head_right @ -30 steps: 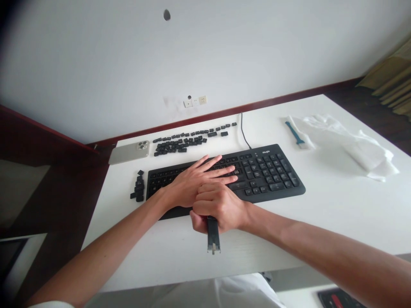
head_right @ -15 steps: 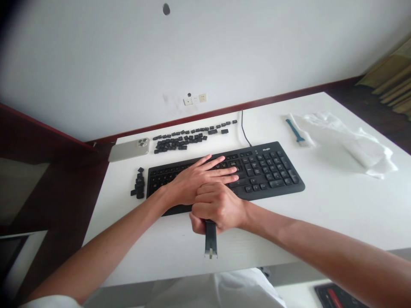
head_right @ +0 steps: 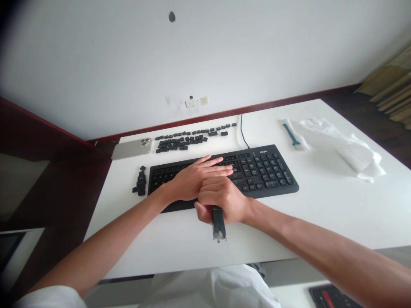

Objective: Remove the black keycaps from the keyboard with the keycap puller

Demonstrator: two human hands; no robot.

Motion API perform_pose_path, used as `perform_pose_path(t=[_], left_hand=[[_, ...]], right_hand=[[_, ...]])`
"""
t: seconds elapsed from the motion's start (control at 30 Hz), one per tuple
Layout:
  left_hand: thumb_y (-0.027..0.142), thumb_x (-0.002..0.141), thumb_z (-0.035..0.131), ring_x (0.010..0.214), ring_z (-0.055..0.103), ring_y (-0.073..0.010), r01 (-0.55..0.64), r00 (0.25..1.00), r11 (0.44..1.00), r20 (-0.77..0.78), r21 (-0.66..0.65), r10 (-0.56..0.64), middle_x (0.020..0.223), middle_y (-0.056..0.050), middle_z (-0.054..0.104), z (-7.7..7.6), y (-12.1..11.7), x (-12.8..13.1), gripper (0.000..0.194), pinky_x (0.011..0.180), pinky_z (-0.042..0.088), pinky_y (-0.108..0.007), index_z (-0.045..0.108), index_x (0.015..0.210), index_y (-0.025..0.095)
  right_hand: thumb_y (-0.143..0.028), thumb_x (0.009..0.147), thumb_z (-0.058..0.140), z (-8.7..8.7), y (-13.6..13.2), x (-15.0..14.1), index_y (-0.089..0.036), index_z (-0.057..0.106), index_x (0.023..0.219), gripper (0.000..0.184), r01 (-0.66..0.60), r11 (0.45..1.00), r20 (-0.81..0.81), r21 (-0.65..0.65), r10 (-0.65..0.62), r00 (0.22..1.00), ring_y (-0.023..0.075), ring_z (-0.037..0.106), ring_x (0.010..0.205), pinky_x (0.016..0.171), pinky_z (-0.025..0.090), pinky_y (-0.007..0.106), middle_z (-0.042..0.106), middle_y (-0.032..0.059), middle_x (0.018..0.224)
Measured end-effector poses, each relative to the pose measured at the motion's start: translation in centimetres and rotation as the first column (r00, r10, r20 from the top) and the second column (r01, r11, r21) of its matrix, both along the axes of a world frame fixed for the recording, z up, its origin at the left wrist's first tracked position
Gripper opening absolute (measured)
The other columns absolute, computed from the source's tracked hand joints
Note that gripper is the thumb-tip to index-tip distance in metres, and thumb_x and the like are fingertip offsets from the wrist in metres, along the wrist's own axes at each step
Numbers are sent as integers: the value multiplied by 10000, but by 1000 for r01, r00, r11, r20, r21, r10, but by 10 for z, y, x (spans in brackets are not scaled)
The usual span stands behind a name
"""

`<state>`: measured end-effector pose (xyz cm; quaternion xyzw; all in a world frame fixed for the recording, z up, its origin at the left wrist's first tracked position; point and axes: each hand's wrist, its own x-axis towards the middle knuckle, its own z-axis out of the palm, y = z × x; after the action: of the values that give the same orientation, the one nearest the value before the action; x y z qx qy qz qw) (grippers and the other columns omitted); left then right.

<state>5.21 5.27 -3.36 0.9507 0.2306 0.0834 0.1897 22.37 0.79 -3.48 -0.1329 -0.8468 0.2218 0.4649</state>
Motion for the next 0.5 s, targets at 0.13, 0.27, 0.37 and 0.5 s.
perform_pose_path(t=[0.13,0.27,0.37,0.5], left_hand=[[249,1115,372,1577,334,-192,-52,991,994,119,-97,64,1595,-3,534,-4,1,1,451,1323,218,-443,495,1548,250],[260,1117,370,1504,462,-211,-86,960,974,246,-207,137,1446,1,670,-5,4,1,377,1296,283,-443,621,1399,261],[284,1097,427,1398,575,-238,-101,938,960,297,-259,179,1368,-28,712,-2,6,0,320,1241,366,-433,654,1321,253],[365,1053,529,1225,689,-252,-136,906,909,321,-393,275,1346,-64,703,1,4,-1,308,1080,496,-392,592,1330,247]], right_hand=[[-130,936,555,5,5,8,-246,336,655,375,72,995,-45,-62,-75,996,134,399,528,568,374,310,422,-30,559],[-140,958,547,7,8,13,-240,346,654,378,104,994,-43,-44,-105,993,134,372,520,570,358,316,397,-33,559],[-126,946,554,6,8,14,-237,366,661,359,108,993,-61,-50,-111,992,136,358,529,565,351,315,393,-32,560],[-112,929,559,4,7,13,-238,363,665,352,109,993,-67,-48,-113,991,141,339,541,570,343,321,383,-32,550]])
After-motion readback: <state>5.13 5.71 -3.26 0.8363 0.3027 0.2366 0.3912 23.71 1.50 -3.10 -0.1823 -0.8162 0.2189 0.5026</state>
